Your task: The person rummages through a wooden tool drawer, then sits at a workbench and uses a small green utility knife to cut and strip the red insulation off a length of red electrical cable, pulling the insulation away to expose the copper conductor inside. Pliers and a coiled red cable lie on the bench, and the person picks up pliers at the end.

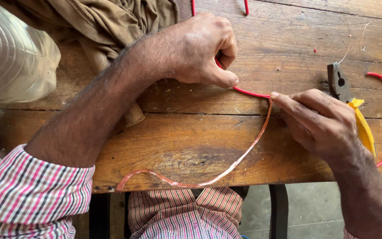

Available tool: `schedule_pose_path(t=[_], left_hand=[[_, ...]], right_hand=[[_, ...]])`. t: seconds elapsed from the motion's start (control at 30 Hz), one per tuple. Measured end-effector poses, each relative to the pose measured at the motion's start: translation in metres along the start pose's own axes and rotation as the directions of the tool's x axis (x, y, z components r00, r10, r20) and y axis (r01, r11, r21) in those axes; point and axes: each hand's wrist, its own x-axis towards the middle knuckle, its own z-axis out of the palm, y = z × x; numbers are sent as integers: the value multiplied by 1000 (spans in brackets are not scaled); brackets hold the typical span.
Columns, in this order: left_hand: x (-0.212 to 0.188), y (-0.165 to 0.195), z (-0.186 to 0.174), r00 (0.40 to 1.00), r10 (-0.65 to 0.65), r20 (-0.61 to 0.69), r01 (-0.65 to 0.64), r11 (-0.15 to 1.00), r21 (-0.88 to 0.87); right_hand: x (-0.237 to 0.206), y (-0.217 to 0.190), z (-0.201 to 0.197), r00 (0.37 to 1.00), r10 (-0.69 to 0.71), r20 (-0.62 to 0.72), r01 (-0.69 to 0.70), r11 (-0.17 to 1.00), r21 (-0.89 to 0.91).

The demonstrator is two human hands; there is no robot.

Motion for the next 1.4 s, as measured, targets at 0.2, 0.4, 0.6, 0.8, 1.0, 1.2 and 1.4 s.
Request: schedule_pose_path(t=[0.2,0.4,0.6,0.8,1.0,1.2,1.4], left_hand=[[0,2,-1,998,-50,26,50,999,0],[0,2,-2,999,-34,26,33,999,19],[-1,3,-1,999,-26,19,26,1000,-4],[0,4,-2,999,-39,23,38,999,18],[0,11,-5,1000,-12,4,12,1000,25],[3,16,-8,994,-102,46,103,995,-18],[1,25,-10,997,-67,-33,66,997,-28]], right_hand=[[-2,1,0,1000,-18,1,18,999,-28],[-5,0,-2,1000,2,-31,-3,999,-52],[-6,-4,-4,999,38,-22,-39,999,-28],[-3,-8,-5,997,74,-38,-75,997,-21],[-7,-6,-7,992,121,-37,-121,993,13],[-6,-15,-6,948,282,-150,-246,945,217],[10,-28,-21,865,345,-364,-344,936,70]])
